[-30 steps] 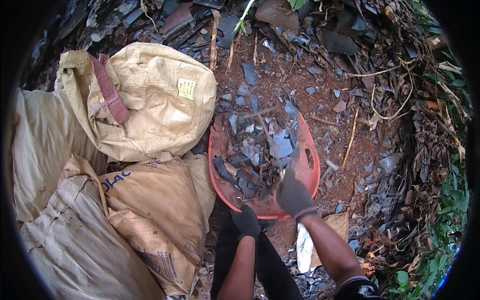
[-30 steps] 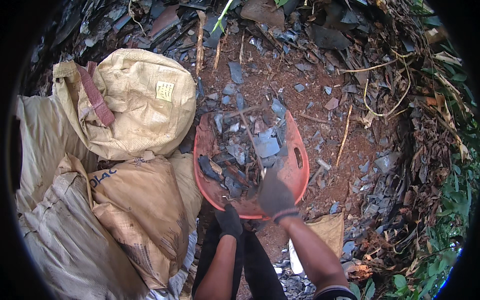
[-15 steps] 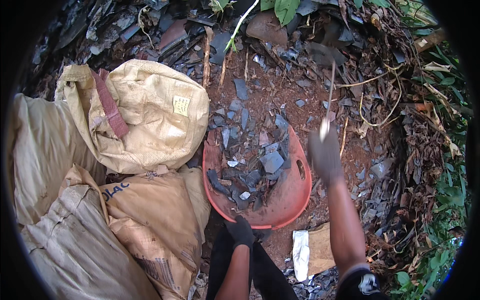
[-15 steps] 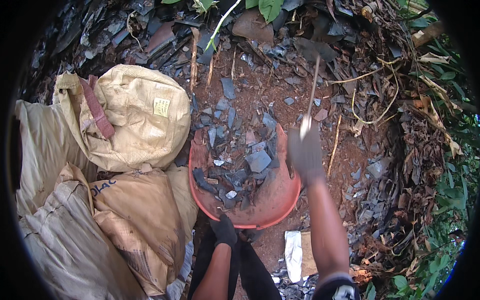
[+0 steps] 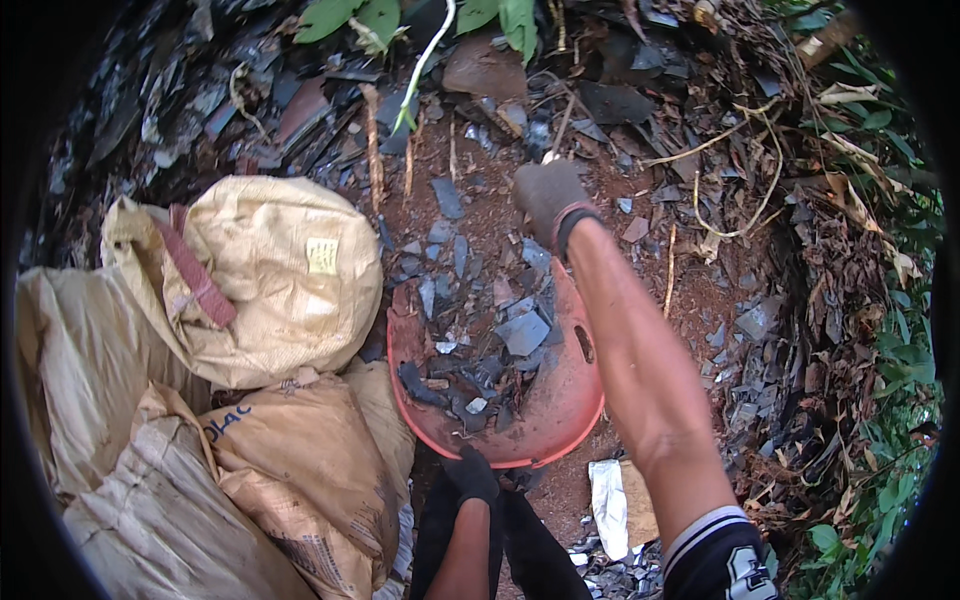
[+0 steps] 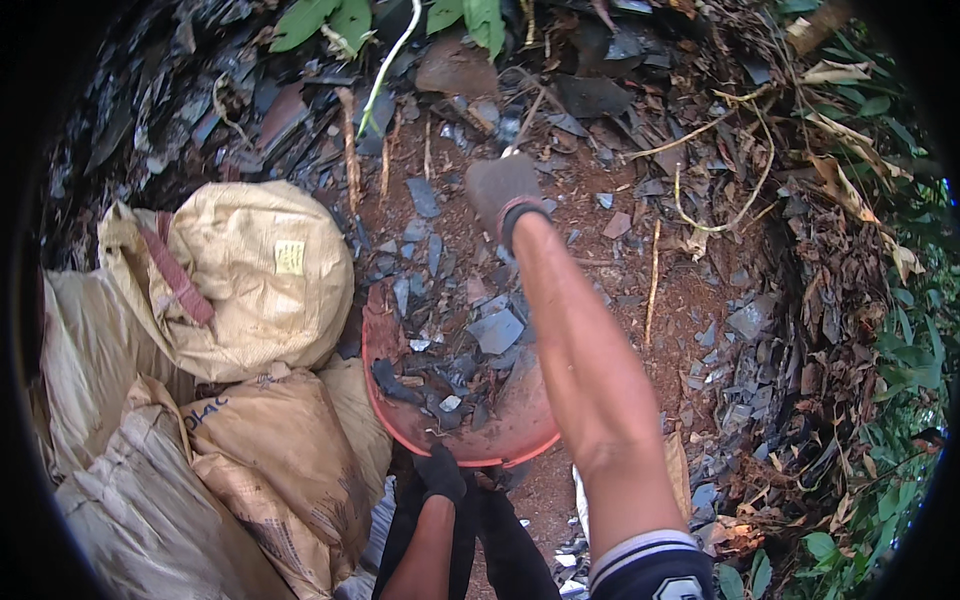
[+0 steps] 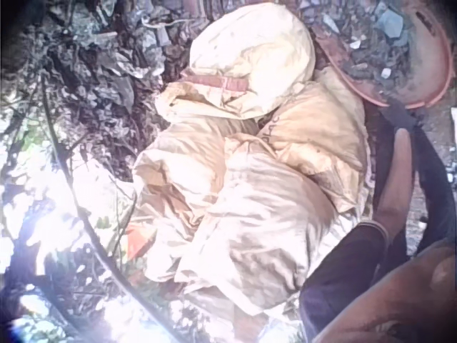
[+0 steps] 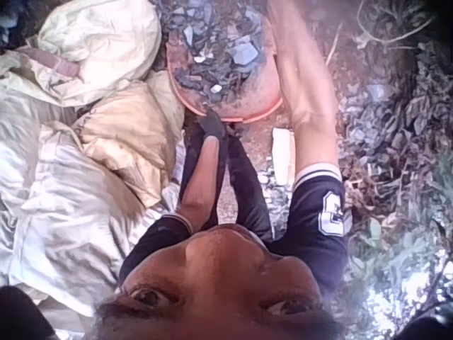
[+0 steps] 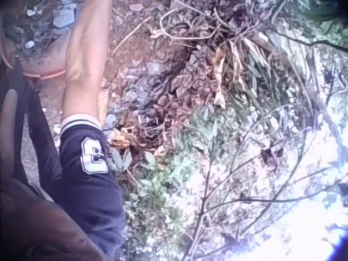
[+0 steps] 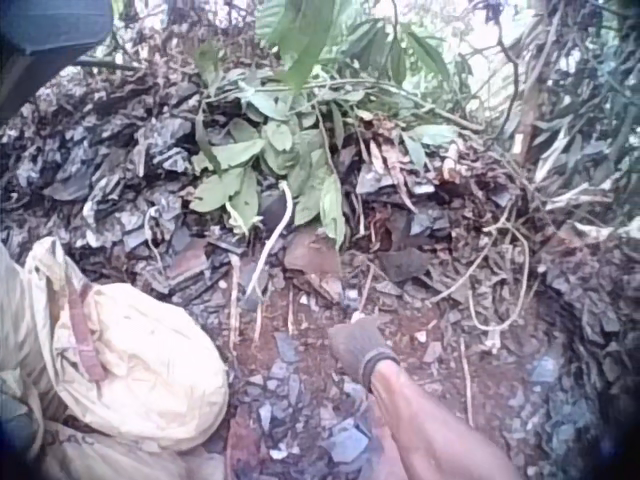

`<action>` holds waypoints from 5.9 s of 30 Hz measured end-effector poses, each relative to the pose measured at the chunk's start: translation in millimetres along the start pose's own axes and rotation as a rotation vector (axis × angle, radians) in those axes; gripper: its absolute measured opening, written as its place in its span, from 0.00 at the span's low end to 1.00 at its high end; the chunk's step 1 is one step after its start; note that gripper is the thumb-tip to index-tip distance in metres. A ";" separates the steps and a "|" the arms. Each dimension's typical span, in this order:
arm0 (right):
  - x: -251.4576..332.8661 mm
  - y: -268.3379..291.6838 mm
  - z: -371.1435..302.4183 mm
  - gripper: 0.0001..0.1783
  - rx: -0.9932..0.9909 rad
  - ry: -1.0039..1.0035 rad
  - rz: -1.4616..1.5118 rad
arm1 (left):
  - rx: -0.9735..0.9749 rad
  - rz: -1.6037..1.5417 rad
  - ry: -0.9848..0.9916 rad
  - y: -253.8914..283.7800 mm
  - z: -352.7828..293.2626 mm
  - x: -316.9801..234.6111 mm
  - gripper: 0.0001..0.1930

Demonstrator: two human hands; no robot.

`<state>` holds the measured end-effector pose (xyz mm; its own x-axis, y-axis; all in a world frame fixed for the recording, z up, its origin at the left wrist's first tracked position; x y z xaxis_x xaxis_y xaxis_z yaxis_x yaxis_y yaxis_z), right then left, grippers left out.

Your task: The person collects dark rock fragments from the ground into a red basin, then pours them into a large sack among many others. The person repeats this process, gathering more rocks and transferring them into the sack.

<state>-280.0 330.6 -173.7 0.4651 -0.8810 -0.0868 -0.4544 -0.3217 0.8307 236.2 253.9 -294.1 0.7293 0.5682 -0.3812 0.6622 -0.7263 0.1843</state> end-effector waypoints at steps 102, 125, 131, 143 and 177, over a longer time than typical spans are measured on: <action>-3.6 -39.9 -424.9 0.22 0.130 0.007 1.117 | 0.820 -0.357 -0.326 -88.0 -192.0 -292.7 0.19; 30.6 14.5 -675.7 0.21 -0.156 -0.149 1.213 | 1.343 -0.020 -0.297 -49.7 -473.5 -289.5 0.23; 45.5 4.1 -748.8 0.21 -0.146 -0.196 1.152 | 1.294 0.284 -0.280 -29.6 -495.5 -233.8 0.21; 102.4 -58.1 -806.6 0.18 0.149 -0.135 1.099 | 1.025 0.098 -0.301 63.5 -474.3 -110.7 0.30; 332.6 53.5 -960.4 0.16 0.014 0.591 0.450 | 0.844 -0.422 -0.466 526.3 -608.4 -5.7 0.21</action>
<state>580.1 353.5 370.0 0.5616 -0.5959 0.5740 -0.7050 0.0183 0.7089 685.3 103.7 356.2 0.2103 0.7628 -0.6115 0.3810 -0.6400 -0.6673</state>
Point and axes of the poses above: each hand's wrist, its own z-axis towards the middle knuckle, its own y-axis out of the back of the hand, x = y × z, the point moved 9 cm from there along z, towards the middle knuckle, and after that the axes turned 10 degrees about x, right-handed, at the moved point
